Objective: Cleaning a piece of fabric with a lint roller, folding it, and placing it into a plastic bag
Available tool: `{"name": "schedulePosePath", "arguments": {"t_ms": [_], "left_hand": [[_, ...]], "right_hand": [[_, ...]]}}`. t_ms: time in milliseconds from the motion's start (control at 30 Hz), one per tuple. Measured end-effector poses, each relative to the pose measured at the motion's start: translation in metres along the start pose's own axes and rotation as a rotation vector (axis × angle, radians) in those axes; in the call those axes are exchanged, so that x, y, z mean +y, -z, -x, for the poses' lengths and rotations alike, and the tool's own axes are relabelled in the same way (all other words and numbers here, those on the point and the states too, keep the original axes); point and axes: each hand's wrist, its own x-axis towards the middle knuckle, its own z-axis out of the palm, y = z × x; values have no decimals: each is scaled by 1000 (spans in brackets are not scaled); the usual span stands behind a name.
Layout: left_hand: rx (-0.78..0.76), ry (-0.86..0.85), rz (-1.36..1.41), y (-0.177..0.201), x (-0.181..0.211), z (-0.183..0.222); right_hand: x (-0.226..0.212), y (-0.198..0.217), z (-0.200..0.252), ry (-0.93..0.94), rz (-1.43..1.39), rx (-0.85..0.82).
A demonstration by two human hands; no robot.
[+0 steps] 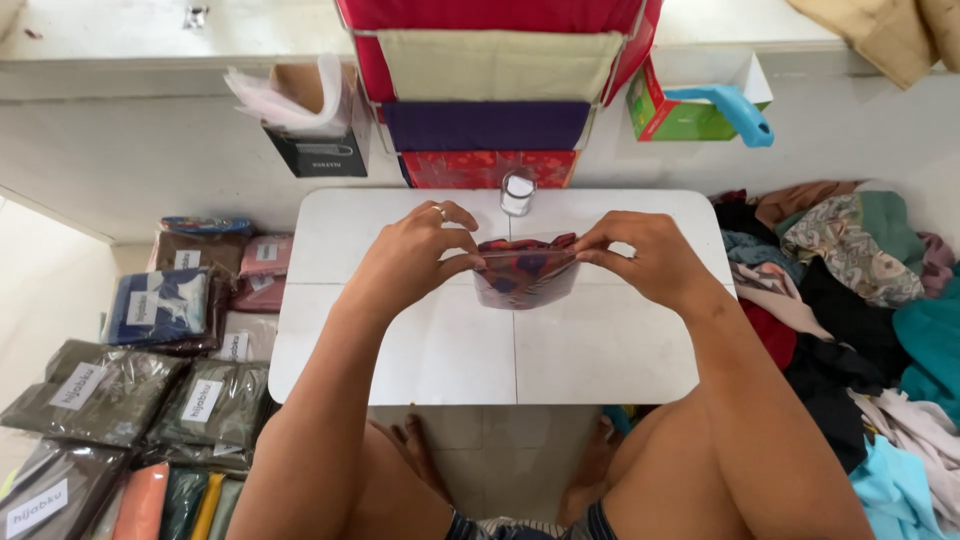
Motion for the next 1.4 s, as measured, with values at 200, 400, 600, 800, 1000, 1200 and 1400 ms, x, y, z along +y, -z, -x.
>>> {"name": "schedulePosePath", "arguments": {"t_ms": [200,400,600,800,1000,1200,1400], "left_hand": [[127,-105,-102,2,4,2],[278,-158,-134,-6,2,1],[206,-134,-200,2,-1,4],[256,-74,20,-1,1,6],[435,-207,148,7,17,5],[444,-263,261,22,25,11],[442,-167,326,29,1,28]], "right_hand": [[-10,8,4,48,2,86],[-6,9,7,48,-35,108],[-2,8,7,-29,-16,85],[18,6,8,-53,-162,77],[27,-57,-2,-250,-403,-222],[37,-150,6,-303,-580,-212],[48,-146,-1,-321,-908,-334]]}}
